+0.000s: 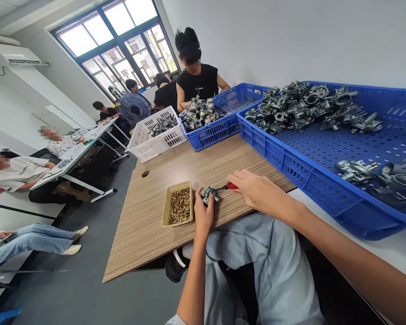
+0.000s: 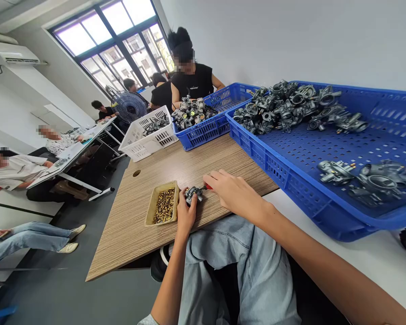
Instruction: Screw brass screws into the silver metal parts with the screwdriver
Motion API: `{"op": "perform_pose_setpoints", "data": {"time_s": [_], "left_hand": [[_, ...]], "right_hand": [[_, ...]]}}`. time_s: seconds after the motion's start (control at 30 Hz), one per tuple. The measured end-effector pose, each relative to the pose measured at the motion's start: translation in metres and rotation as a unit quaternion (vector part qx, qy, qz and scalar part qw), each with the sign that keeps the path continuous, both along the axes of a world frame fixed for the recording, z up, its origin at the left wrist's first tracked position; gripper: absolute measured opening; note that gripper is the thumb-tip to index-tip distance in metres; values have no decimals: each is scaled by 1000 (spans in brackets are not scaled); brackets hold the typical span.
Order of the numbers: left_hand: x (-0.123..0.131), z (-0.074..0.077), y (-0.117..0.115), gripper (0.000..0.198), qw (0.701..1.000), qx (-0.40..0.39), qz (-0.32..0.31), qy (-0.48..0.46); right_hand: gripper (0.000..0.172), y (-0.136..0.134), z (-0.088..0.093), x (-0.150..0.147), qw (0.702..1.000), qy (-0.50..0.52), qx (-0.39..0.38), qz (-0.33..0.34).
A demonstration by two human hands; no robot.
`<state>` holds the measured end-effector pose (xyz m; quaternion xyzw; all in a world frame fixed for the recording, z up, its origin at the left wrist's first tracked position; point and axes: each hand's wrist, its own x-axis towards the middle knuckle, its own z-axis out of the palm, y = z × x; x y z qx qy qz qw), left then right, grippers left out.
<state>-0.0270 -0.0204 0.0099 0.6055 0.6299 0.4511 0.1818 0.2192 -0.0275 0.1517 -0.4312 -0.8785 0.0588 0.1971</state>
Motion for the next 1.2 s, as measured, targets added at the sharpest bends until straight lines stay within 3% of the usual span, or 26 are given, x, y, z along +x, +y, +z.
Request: {"op": "perform_pose_setpoints", "data": {"time_s": [0.07, 0.17, 0.47, 0.67, 0.93, 1.2], "left_hand": [[0, 0, 0, 52, 1000, 0, 0, -2], [0, 0, 0, 53, 1000, -1, -3, -2], [-1, -7, 0, 71, 999, 14, -35, 25], [-2, -12, 4, 45, 998, 22, -6, 53], [-3, -11, 3, 37, 998, 29, -18, 47], [1, -6, -1, 58, 1000, 20, -15, -6]], "right_hand": [[6, -1, 1, -2, 1000, -5, -21, -23], [11, -2, 3, -2, 998, 2, -51, -42], [10, 3, 18, 23, 993, 92, -33, -72], [8, 4, 19, 23, 992, 94, -36, -72], [7, 4, 19, 23, 991, 113, -44, -51], [8, -3, 27, 23, 991, 109, -67, -22]]}}
